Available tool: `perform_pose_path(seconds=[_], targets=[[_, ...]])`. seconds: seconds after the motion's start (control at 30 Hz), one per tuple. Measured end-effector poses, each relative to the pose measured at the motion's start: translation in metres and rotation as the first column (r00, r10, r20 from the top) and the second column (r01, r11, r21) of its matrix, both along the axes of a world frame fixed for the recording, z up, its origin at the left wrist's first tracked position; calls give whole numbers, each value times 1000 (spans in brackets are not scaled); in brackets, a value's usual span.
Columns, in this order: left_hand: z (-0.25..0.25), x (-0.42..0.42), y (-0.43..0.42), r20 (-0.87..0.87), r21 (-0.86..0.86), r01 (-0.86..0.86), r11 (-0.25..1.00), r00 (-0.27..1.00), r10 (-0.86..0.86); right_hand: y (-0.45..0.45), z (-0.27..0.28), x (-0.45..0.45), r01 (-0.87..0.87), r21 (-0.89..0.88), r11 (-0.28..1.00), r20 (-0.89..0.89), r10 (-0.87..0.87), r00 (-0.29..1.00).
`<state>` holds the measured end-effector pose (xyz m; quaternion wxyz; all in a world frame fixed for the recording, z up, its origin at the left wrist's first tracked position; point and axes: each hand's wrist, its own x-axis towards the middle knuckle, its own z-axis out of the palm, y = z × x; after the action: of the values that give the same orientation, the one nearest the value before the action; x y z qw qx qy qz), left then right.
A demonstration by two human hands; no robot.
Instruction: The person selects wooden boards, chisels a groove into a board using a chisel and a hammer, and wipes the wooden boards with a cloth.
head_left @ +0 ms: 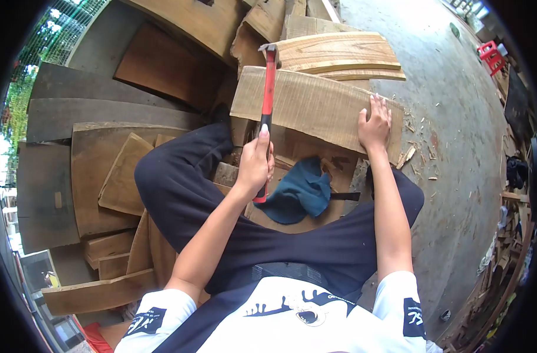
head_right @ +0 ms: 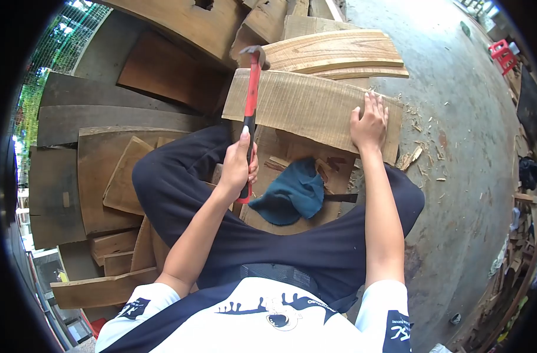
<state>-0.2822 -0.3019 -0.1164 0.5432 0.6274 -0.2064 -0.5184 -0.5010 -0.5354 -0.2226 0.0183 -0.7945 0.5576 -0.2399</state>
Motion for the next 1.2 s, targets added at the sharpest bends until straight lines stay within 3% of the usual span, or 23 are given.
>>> perform_pose_path(seconds=[0.4, 0.53, 0.6, 0.63, 0.7, 0.87, 0.93, 1.03, 1.2], targets=[[-13, -6, -5, 87, -56, 45, 997, 995, -40, -1, -2, -1, -10, -19, 1000, 18, 10, 1000], [-27, -6, -2, -9, 45, 30, 999, 1000, -29, 0, -3, -1, -11, -12, 1000, 11, 11, 1000], [-26, -4, -4, 136, 78, 51, 996, 989, -61, -1, -1, 1, -3, -14, 1000, 16, 3, 1000], [-25, -6, 1, 32, 100, 44, 994, 998, -47, -4, -1, 2, 3, -18, 1000, 23, -3, 1000], [-9, -13, 7, -45, 39, 32, 999, 999, -30, -1, -3, 0, -3, -12, 1000, 5, 3, 1000], [-3, -19, 11, 12, -82, -4, 997, 1000, 5, 0, -2, 1, 1, -4, 1000, 17, -1, 1000], [-20, -16, 6, 91, -20, 29, 999, 995, -27, 0, -2, 1, -1, -1, 1000, 20, 1, 1000], [-31, -10, 0, 13, 81, 33, 996, 999, -34, 0, 3, 2, -4, 19, 1000, 15, 4, 1000], [-8, -15, 4, 25, -74, -40, 996, 999, 42, 6, 9, 4, 13, 49, 999, 21, -14, 1000]])
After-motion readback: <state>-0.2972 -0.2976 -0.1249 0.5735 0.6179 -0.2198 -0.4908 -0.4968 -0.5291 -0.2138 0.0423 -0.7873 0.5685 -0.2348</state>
